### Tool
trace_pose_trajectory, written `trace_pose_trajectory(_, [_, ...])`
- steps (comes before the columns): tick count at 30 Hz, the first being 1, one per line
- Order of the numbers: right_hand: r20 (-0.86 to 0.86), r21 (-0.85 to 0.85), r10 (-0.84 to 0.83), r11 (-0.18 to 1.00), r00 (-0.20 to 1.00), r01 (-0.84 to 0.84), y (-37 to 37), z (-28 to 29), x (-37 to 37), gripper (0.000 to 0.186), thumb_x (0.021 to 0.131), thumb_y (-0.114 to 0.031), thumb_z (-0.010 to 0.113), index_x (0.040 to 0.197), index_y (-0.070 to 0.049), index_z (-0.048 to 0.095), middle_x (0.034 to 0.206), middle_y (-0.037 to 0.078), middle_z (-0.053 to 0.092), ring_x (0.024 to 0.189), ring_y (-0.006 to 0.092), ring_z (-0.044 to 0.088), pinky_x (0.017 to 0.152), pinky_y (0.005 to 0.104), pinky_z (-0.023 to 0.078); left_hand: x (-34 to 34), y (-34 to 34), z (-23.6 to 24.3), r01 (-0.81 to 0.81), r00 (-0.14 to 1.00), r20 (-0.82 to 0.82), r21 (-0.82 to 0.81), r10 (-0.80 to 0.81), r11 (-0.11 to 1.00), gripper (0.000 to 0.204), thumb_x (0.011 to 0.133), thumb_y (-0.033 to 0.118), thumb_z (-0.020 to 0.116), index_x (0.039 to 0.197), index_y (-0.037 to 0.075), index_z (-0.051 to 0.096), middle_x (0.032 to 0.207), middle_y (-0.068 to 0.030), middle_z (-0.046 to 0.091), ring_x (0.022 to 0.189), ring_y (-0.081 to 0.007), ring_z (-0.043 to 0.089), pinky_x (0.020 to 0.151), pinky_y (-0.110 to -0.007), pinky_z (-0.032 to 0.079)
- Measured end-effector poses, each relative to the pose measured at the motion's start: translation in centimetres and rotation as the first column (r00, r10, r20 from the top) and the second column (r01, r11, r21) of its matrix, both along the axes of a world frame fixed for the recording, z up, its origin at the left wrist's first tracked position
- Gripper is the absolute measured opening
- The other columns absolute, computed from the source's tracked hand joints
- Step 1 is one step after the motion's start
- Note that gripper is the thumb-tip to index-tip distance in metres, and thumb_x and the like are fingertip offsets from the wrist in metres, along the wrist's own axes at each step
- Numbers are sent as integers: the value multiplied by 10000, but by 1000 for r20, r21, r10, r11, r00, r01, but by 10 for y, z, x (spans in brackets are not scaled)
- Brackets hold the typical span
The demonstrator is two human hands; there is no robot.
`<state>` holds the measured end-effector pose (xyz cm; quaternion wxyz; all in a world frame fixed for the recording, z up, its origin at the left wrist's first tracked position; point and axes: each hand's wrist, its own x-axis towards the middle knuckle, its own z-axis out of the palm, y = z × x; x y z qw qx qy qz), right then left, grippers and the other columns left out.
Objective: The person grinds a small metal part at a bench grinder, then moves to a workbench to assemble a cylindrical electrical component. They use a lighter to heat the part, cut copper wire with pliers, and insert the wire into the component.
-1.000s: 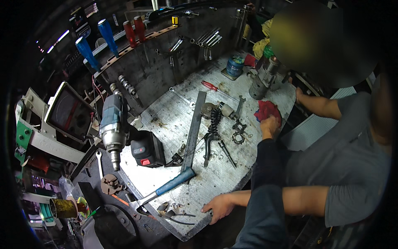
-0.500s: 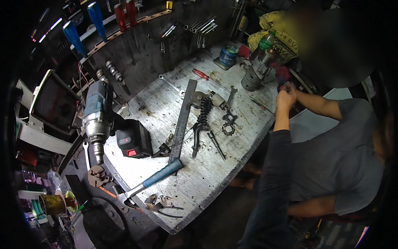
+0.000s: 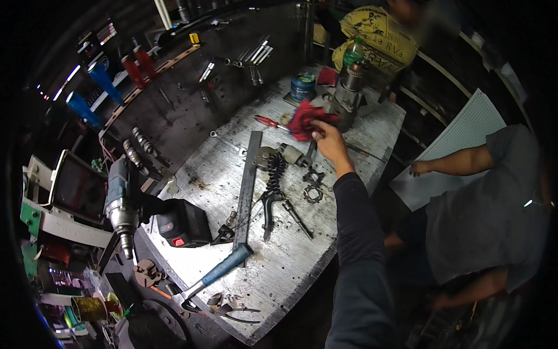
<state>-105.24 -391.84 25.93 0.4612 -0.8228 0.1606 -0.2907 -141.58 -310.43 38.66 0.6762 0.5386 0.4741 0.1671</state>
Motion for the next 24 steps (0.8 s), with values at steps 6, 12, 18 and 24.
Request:
trace_pose_trajectory(6, [-304,-481,-562,788,769,385,-38,-16,-72,330,871,-55,647,1189,-52,734,1224,171,701,1127,385,660,979,440,523,-2,3,3,-40,999,-4,4,40,999,738,1046,609,402,1476,16,489,1319,-157,592,1120,-307,626,970,-466,528])
trace_pose_trajectory(12, [-329,-712,-567,674,755,197,-39,-36,-103,358,907,-68,630,1253,-73,722,1388,123,605,1251,329,591,1041,428,502,-19,9,6,-83,997,7,11,82,997,739,1046,609,408,1465,7,499,1287,-157,610,1088,-299,640,948,-453,539])
trace_pose_trajectory(18, [-400,-621,-572,744,716,247,-34,-23,-98,307,896,-46,682,1200,-58,727,1260,149,641,1199,349,616,1008,435,516,-35,15,8,-105,994,44,-3,105,994,741,1045,609,413,1455,-1,509,1256,-156,628,1057,-291,654,927,-440,550])
trace_pose_trajectory(24, [-425,-561,-515,795,745,229,-44,-17,-92,339,891,-32,697,1228,-56,724,1221,202,646,1157,381,644,1003,446,519,-53,22,4,-128,989,74,-26,130,991,743,1045,608,419,1444,-10,519,1225,-156,647,1025,-283,668,906,-428,561])
